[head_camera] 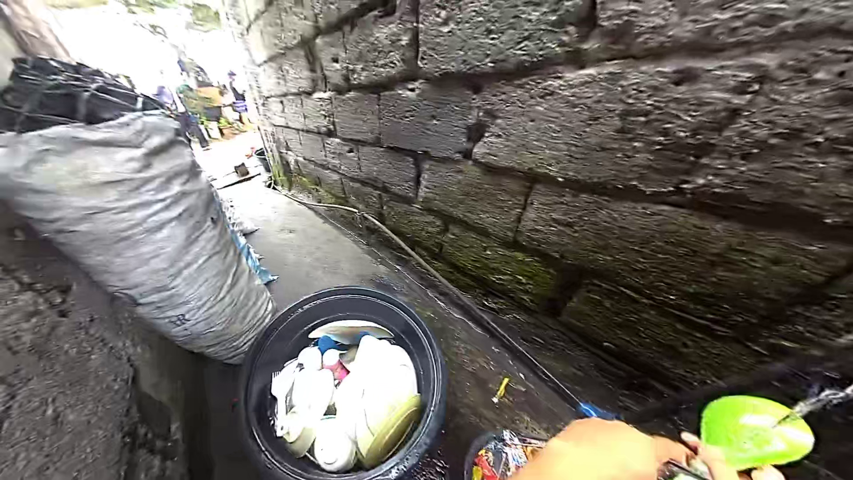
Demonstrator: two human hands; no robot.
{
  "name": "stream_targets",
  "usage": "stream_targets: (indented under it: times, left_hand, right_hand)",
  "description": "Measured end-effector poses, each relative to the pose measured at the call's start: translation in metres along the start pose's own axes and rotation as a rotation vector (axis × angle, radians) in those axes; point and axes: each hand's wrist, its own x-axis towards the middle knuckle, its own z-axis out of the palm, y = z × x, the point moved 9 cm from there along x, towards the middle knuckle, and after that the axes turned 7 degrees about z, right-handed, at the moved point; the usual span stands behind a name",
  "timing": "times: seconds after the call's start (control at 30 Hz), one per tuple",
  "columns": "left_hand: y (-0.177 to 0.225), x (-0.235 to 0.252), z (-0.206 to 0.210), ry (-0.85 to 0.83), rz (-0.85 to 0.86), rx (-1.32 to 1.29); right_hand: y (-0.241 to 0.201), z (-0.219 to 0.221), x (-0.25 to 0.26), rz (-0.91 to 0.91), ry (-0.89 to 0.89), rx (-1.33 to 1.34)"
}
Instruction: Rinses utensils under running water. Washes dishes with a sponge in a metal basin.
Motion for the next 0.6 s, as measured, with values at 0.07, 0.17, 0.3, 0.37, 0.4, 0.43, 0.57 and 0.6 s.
stream_targets:
  times: [0.07,0.17,0.3,0.37,0.4,0.43,0.57,0.6]
  left_hand:
    - [-0.018,-0.034,-0.044,0.152,-0.088,-0.041]
    - [-0.065,-0.105,-0.113,0.445,-0.211,-0.212]
    - [-0.166,-0.241,-0.155,0.849,-0.578,-0.294]
    - [-0.219,-0.315,-0.153,0.914,-0.807,-0.267]
    - [-0.241,-0.349,-0.146,0.925,-0.911,-0.272]
    - [-0.259,-0.381,-0.135,0.912,-1.022,-0.272]
    - [-0.324,-0.471,-0.089,0.822,-1.363,-0.218]
    - [-0.336,-0.486,-0.079,0.842,-1.421,-0.198]
  right_hand:
    - [-0.011,0.035,0.006,0.084,-0.057,0.062]
    - [-0.034,0.061,0.012,0.137,-0.017,0.006]
    - [-0.063,0.067,0.015,0.232,0.047,-0.127]
    - [-0.071,0.059,0.023,0.259,0.059,-0.162]
    - [-0.07,0.056,0.027,0.273,0.04,-0.162]
    - [-0.066,0.052,0.03,0.291,0.003,-0.146]
    - [-0.049,0.036,0.033,0.289,-0.166,-0.128]
    - [-0.047,0.033,0.029,0.268,-0.172,-0.12]
